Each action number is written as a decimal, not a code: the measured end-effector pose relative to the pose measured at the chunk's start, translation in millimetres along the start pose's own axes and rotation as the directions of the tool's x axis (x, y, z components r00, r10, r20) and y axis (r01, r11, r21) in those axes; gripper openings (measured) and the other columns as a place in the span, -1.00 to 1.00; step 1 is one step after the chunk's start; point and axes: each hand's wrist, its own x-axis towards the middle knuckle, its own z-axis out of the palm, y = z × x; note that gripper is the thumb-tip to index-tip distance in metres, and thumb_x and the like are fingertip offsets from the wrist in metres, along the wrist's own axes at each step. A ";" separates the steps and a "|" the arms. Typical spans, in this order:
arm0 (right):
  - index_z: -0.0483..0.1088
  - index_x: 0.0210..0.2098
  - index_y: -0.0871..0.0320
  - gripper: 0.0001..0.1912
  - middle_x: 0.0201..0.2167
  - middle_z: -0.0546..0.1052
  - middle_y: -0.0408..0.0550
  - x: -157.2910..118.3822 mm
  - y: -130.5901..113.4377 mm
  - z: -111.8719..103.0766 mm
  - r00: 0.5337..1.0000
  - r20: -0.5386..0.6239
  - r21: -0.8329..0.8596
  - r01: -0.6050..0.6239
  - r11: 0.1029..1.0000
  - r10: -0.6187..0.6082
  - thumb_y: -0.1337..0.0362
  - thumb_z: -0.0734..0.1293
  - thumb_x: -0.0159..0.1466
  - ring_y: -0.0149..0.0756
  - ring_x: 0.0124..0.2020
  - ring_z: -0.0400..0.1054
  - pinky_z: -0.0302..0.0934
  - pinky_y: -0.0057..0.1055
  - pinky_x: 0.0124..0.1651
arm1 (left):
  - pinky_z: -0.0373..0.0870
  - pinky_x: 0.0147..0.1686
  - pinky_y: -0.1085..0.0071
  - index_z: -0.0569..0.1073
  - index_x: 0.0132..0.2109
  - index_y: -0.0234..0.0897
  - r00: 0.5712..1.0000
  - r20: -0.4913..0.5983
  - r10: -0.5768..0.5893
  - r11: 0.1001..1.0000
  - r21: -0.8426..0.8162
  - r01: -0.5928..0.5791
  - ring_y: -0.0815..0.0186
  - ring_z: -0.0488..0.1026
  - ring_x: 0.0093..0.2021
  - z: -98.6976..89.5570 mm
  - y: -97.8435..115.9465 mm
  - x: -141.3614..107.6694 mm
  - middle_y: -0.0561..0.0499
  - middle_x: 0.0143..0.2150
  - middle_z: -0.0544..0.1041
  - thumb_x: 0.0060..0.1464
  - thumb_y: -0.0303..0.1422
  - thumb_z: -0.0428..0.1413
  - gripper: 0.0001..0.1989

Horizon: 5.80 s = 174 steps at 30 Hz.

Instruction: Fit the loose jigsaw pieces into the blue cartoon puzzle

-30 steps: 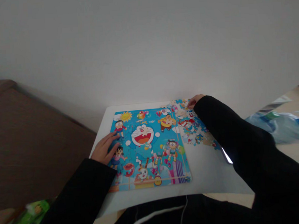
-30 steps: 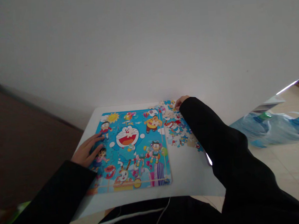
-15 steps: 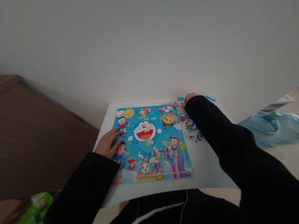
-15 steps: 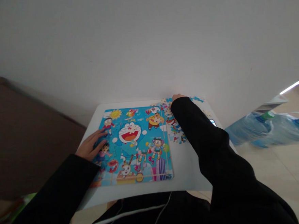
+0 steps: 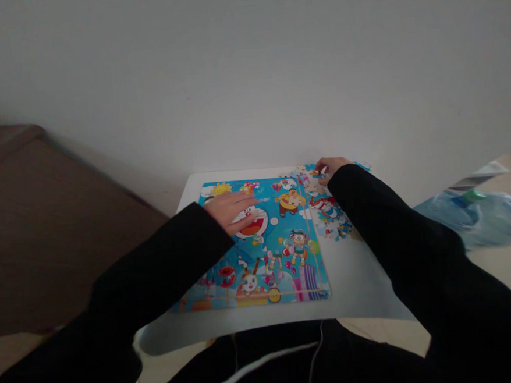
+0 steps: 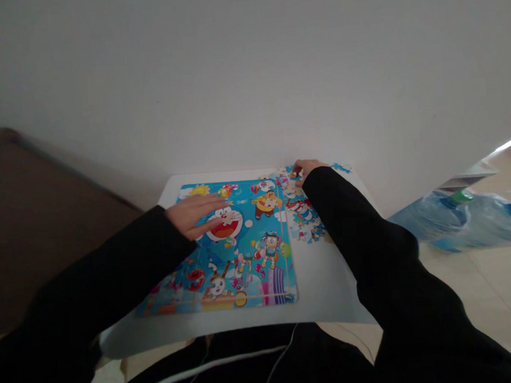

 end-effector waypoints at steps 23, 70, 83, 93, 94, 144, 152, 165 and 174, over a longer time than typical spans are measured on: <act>0.45 -0.17 0.04 -0.57 -0.20 0.52 -0.05 -22.4 -41.3 27.0 0.951 -0.001 -0.085 0.309 0.947 -0.310 -0.07 0.30 0.07 -0.14 -0.11 0.33 0.24 -0.29 -0.15 | 0.35 0.02 0.17 0.39 0.01 -0.41 0.981 -0.194 0.018 0.984 -0.172 -0.052 0.18 0.36 0.05 119.0 -2.2 84.5 -0.22 0.01 0.43 0.17 -0.33 -0.13 -0.64; 0.43 -0.05 0.15 -0.66 -0.03 0.46 0.02 -29.4 -38.3 49.3 0.881 -0.068 -0.113 0.459 0.881 -0.468 0.20 0.21 0.25 -0.15 -0.03 0.32 0.20 -0.21 0.06 | 0.34 0.02 0.19 0.32 0.08 -0.41 0.982 -0.171 0.075 0.997 -0.020 -0.080 0.15 0.33 0.04 115.1 2.7 83.5 -0.22 -0.01 0.39 0.21 -0.31 -0.16 -0.61; 0.23 0.14 0.17 -0.56 0.10 0.34 0.00 -45.3 -30.6 37.7 0.912 -0.094 -0.145 0.385 0.912 -0.400 0.23 0.09 0.30 -0.17 0.14 0.18 0.11 -0.22 0.16 | 0.36 0.00 0.18 0.32 0.09 -0.38 0.975 -0.208 0.074 0.997 -0.015 -0.078 0.16 0.34 0.03 116.9 0.6 79.7 -0.22 0.00 0.39 0.24 -0.27 -0.22 -0.58; 0.39 0.01 0.08 -0.64 -0.07 0.49 -0.10 29.7 28.5 1.2 0.995 0.074 -0.090 -0.066 0.994 0.073 0.29 0.21 0.23 -0.25 -0.06 0.37 0.24 -0.41 -0.01 | 0.33 0.02 0.16 0.32 0.09 -0.40 0.975 -0.212 0.067 0.994 -0.067 -0.083 0.14 0.33 0.03 117.1 -2.6 77.5 -0.23 0.00 0.38 0.24 -0.24 -0.24 -0.55; 0.41 -0.02 0.07 -0.66 -0.08 0.49 -0.13 32.9 30.4 4.7 0.995 0.080 -0.079 -0.045 0.996 0.051 0.30 0.22 0.22 -0.28 -0.07 0.38 0.23 -0.44 -0.01 | 0.33 0.03 0.17 0.32 0.10 -0.40 0.976 -0.208 0.067 0.994 -0.075 -0.085 0.15 0.32 0.03 116.6 -2.6 77.3 -0.23 0.00 0.37 0.24 -0.24 -0.24 -0.55; 0.51 -0.24 0.06 -0.75 -0.31 0.56 -0.09 -31.7 -88.5 33.7 0.907 -0.031 0.064 0.422 0.904 -0.421 0.15 0.35 0.09 -0.26 -0.23 0.41 0.26 -0.37 -0.11 | 0.46 -0.20 0.34 0.47 -0.27 -0.30 0.790 -0.269 -0.550 0.748 -0.579 0.324 0.31 0.49 -0.27 101.2 -11.7 77.1 -0.03 -0.28 0.56 0.01 -0.50 -0.03 -0.80; 0.52 -0.23 0.13 -0.77 -0.27 0.56 0.00 -25.7 -81.7 55.6 0.864 -0.120 0.129 0.503 0.855 -0.490 0.24 0.37 0.11 -0.28 -0.20 0.43 0.25 -0.40 -0.08 | 0.45 -0.24 0.35 0.50 -0.33 -0.29 0.820 -0.300 -0.487 0.822 -0.476 0.313 0.30 0.48 -0.31 97.9 -10.4 76.9 0.01 -0.35 0.56 -0.04 -0.49 -0.01 -0.81; 0.51 -0.21 0.13 -0.69 -0.26 0.54 0.03 -28.0 -81.0 74.1 0.876 -0.297 0.175 0.441 0.880 -0.380 0.11 0.35 0.11 -0.26 -0.22 0.40 0.25 -0.35 -0.11 | 0.46 -0.20 0.33 0.51 -0.38 -0.28 0.908 -0.298 -0.294 0.927 -0.321 0.195 0.26 0.51 -0.29 101.9 -12.8 74.2 -0.03 -0.35 0.57 -0.14 -0.47 0.06 -0.86; 0.52 -0.21 0.07 -0.72 -0.34 0.56 -0.02 -24.2 -79.7 81.9 0.861 -0.311 0.221 0.477 0.851 -0.402 0.12 0.34 0.12 -0.28 -0.29 0.42 0.26 -0.40 -0.17 | 0.46 -0.19 0.38 0.51 -0.37 -0.30 0.903 -0.320 -0.287 0.933 -0.305 0.189 0.29 0.51 -0.29 101.9 -12.4 72.9 -0.02 -0.35 0.57 -0.16 -0.49 0.08 -0.85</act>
